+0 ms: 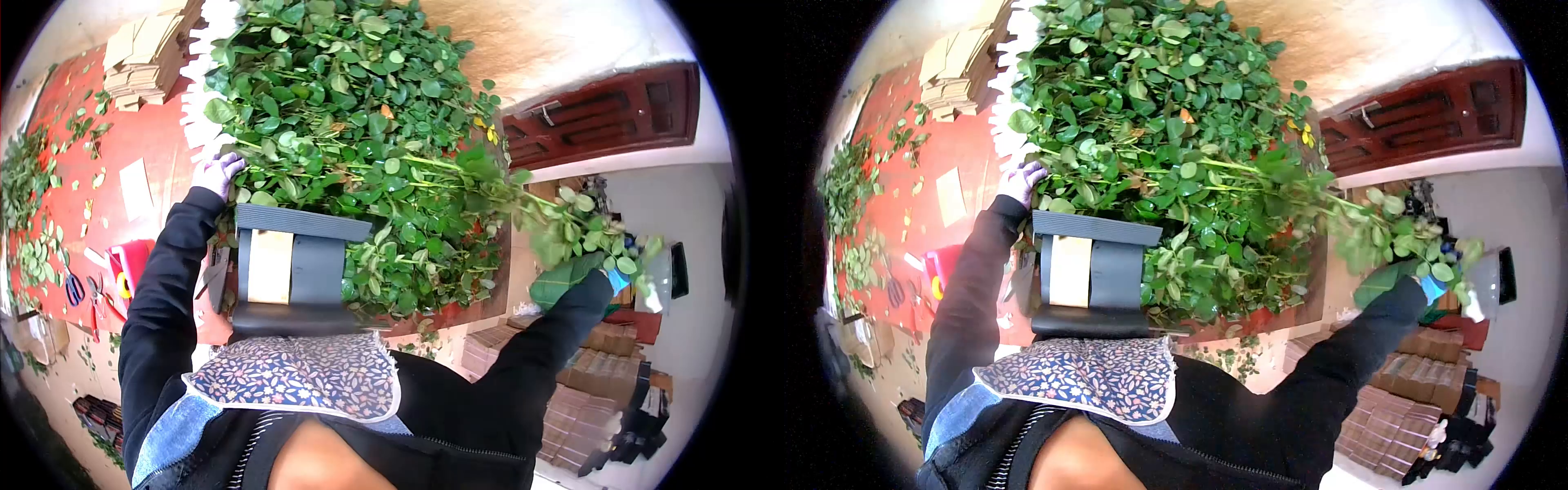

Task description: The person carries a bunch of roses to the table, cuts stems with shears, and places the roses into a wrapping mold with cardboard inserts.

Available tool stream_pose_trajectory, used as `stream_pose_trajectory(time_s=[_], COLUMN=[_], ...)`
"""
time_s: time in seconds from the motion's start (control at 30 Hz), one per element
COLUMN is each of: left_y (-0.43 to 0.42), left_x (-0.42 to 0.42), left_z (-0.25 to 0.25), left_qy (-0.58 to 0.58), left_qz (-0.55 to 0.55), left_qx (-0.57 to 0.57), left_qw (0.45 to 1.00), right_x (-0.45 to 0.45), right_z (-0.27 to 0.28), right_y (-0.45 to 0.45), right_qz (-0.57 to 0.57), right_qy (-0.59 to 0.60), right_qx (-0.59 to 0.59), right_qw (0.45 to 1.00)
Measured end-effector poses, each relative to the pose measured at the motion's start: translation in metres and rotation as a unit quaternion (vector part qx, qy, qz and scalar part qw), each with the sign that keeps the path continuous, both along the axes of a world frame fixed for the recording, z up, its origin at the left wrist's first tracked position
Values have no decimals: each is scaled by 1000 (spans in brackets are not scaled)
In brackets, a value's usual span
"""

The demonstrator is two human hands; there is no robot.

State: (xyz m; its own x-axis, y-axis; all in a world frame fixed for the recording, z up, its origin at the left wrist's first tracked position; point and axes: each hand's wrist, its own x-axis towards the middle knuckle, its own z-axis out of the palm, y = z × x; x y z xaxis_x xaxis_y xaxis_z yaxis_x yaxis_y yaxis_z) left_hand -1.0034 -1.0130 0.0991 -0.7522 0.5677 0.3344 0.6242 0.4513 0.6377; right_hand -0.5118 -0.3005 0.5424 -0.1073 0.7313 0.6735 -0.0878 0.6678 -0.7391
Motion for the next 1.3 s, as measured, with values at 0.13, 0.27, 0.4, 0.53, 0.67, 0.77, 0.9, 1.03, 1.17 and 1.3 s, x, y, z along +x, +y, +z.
stream_pose_trajectory(time_s=[0.13,0.27,0.4,0.53,0.67,0.77,0.9,1.03,1.17,1.3], left_y=[-6,-3,-8,-10,-16,-24,-23,-15,-4,8], left_x=[2,-2,-3,3,9,20,13,-22,-60,-72], left_z=[35,28,46,68,58,65,82,109,114,152], left_qy=[90,33,91,108,113,154,126,104,161,-10], left_qz=[-16,-6,-49,-77,-59,-69,-35,94,152,171], left_qx=[-274,-244,-262,-274,-291,-249,-89,-52,-140,-303], left_qw=[957,969,960,953,948,954,987,989,965,937], right_x=[50,56,-11,-145,-289,-369,-422,-401,-360,-359], right_z=[10,54,73,12,-94,-171,-240,-279,-284,-279], right_y=[-14,-55,-120,-176,-287,-318,-351,-374,-392,-374], right_qz=[-164,-178,-42,276,256,338,356,408,400,440], right_qy=[51,63,51,4,-434,-422,-514,-590,-674,-613], right_qx=[-61,13,76,-71,230,347,339,330,318,303], right_qw=[983,982,995,959,833,767,703,614,534,582])
